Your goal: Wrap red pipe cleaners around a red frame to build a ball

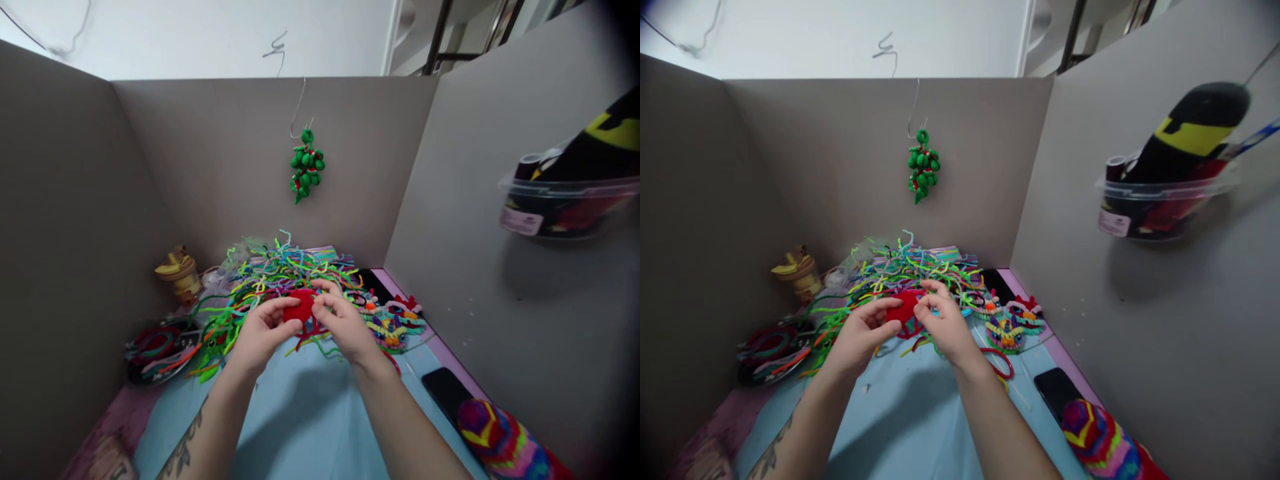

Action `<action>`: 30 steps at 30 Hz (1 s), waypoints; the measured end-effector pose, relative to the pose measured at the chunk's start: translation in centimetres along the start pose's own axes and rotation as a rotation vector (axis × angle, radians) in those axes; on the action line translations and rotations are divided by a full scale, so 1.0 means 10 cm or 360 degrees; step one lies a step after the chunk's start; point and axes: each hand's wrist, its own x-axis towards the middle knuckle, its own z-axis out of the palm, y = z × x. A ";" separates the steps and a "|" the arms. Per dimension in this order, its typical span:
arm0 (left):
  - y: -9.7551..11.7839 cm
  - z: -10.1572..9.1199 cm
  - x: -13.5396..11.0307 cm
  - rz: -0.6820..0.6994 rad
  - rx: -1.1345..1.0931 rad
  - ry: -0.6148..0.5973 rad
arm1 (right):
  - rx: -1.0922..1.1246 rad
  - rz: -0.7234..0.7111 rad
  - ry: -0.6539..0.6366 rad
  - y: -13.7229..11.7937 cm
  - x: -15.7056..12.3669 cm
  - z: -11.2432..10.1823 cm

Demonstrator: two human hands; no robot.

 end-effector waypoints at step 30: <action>-0.02 -0.01 0.01 -0.0008 -0.0081 0.0069 | 0.0217 -0.0086 0.0050 0.11 0.04 -0.03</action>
